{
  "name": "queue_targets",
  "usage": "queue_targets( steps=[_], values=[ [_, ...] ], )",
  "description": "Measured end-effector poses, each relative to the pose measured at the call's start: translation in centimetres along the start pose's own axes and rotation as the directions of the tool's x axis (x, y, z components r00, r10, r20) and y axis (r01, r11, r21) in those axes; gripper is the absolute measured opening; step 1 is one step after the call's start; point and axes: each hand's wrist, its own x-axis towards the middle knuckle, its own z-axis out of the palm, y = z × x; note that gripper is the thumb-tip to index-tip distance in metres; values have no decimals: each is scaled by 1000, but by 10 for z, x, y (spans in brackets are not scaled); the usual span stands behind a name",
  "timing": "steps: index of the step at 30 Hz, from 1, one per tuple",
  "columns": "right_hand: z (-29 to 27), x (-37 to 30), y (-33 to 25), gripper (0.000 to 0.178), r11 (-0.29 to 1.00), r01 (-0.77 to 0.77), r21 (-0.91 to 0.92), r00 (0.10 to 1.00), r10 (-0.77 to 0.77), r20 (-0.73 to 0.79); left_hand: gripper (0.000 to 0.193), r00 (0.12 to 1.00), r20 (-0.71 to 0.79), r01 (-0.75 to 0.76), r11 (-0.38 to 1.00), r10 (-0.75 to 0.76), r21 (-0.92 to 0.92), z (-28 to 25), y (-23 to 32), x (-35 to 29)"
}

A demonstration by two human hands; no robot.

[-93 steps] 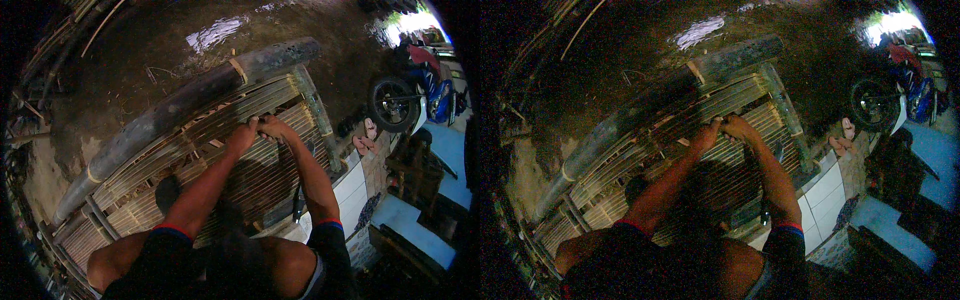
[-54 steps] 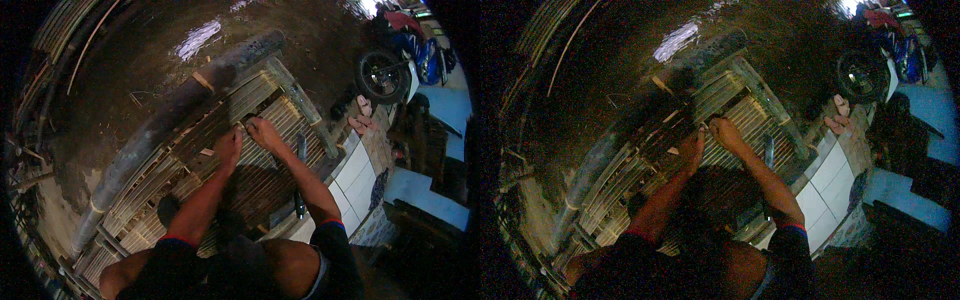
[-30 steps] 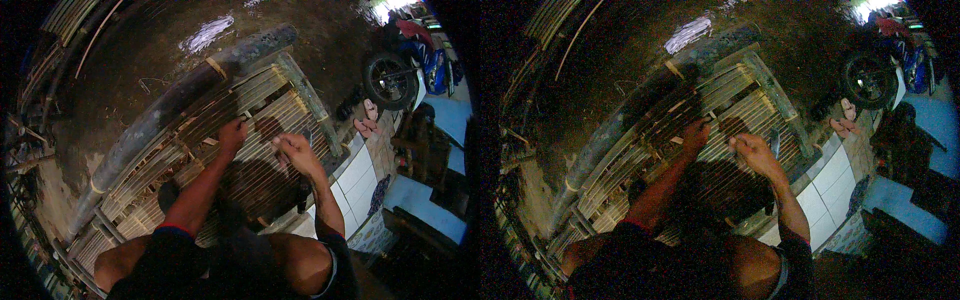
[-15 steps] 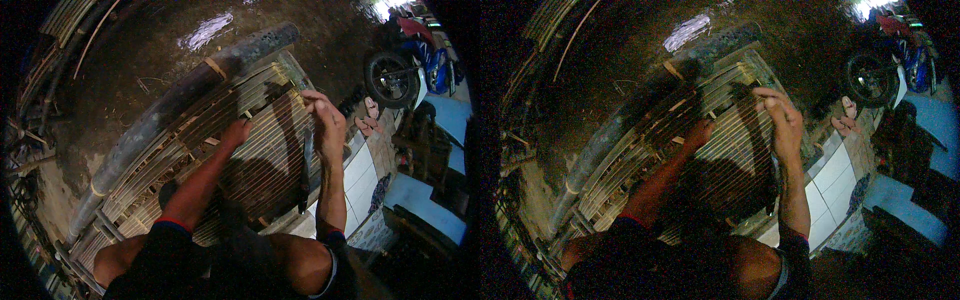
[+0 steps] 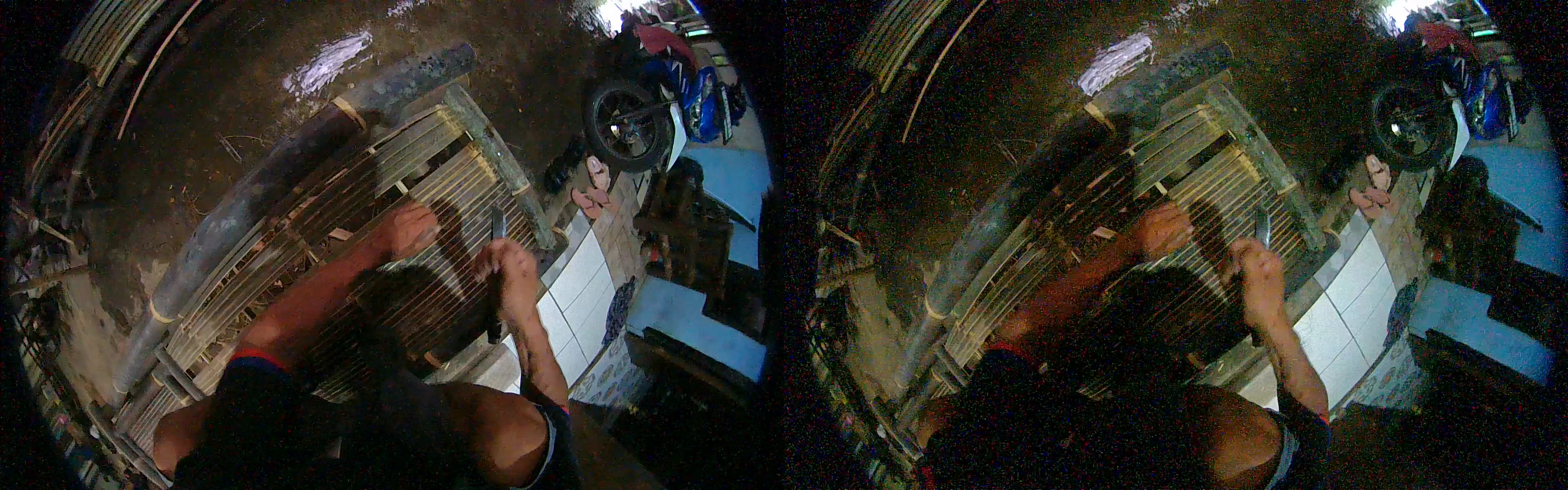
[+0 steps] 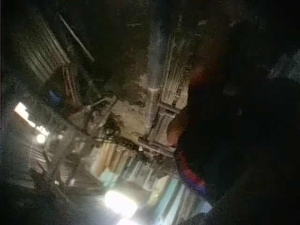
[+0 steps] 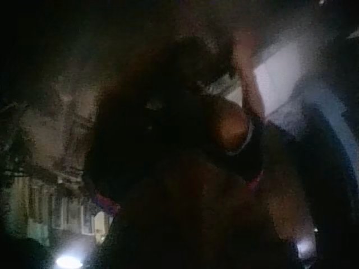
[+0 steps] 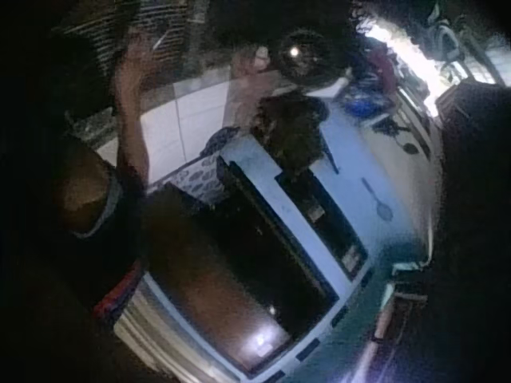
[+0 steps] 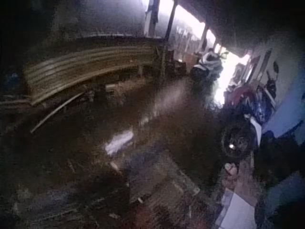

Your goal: The person sits on the ground and weaves thin bamboo strips into a larger bamboo frame. They use their hands to interlace the strips and occasionally use a knife to trim or adjust the material.

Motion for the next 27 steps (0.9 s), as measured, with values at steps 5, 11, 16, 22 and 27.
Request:
queue_targets(
  steps=[5, 11, 16, 22, 27],
  values=[
    [-8, -27, 14, 33, 993, 40, 110, 999, -42, 18, 19, 992, 52, -122, 987, 117, 109, -2, 2, -3],
    [-77, -18, 58, 39, 483, 179, -857, 922, -387, -25, 17, 983, -80, 173, 983, -168, 60, 19, 16, -22],
    [-137, -70, 165, 70, 69, -30, -997, 986, -159, -41, 14, 935, -237, 294, 950, -263, 105, 49, 18, -28],
    [-135, -57, 131, 68, 342, 53, -938, 986, -165, -4, 18, 906, -395, 250, 947, -154, 203, 63, 15, -40],
    [-166, 34, 17, 68, -85, 301, -950, 917, -249, 313, 18, 935, -334, 202, 951, -115, 236, 55, 25, -32]
  ],
)
